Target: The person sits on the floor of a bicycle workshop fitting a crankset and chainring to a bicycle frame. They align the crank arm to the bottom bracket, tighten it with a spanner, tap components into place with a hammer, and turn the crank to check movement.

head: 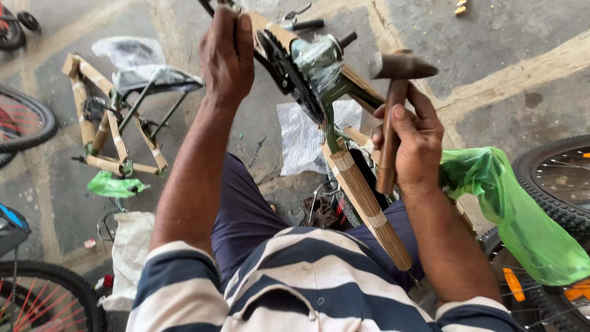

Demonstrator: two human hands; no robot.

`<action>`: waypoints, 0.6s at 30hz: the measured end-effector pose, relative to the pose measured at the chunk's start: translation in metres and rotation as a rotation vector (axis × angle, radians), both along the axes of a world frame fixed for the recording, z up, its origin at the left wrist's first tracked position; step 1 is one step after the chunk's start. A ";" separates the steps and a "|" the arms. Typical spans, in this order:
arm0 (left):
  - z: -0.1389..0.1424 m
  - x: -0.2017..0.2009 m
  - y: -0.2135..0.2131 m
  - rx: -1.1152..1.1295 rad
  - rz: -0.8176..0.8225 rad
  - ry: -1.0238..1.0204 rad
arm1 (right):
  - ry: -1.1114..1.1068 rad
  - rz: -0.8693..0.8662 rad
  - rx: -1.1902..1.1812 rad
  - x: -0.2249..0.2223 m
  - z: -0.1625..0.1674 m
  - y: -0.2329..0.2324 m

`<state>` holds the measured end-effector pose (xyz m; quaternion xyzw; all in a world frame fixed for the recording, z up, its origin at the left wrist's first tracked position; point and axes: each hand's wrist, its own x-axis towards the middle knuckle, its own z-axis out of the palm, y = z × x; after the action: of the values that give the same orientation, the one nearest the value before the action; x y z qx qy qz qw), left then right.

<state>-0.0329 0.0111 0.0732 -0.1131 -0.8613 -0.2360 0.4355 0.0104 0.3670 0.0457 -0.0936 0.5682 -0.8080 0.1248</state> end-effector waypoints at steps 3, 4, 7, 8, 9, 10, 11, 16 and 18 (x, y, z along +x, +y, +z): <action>0.002 -0.003 0.001 0.073 -0.011 0.007 | 0.104 0.093 0.084 -0.001 0.000 0.000; 0.002 -0.001 0.002 0.114 -0.012 -0.005 | 0.051 0.114 0.094 -0.001 0.001 0.001; 0.002 0.009 0.001 0.056 -0.021 -0.086 | -0.007 0.083 0.065 -0.003 0.007 0.005; 0.002 0.014 -0.001 0.004 0.031 -0.119 | -0.023 0.068 0.051 -0.004 0.008 0.006; 0.002 0.021 -0.003 -0.046 0.080 -0.154 | -0.021 0.127 0.023 -0.005 0.009 0.007; 0.005 0.024 -0.006 -0.107 0.124 -0.172 | -0.001 0.181 -0.016 -0.007 0.009 0.006; 0.008 0.026 -0.010 -0.137 0.214 -0.106 | 0.020 0.234 -0.054 -0.008 0.008 0.006; 0.015 0.037 -0.029 -0.584 0.443 0.141 | -0.017 0.360 -0.027 -0.017 -0.005 -0.001; 0.006 0.036 -0.039 -0.621 0.436 -0.065 | -0.010 0.388 -0.020 -0.019 -0.010 -0.002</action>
<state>0.0030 -0.0278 0.0795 -0.0463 -0.9090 0.1313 0.3930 -0.0087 0.3653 0.0357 -0.1987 0.5308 -0.7748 0.2800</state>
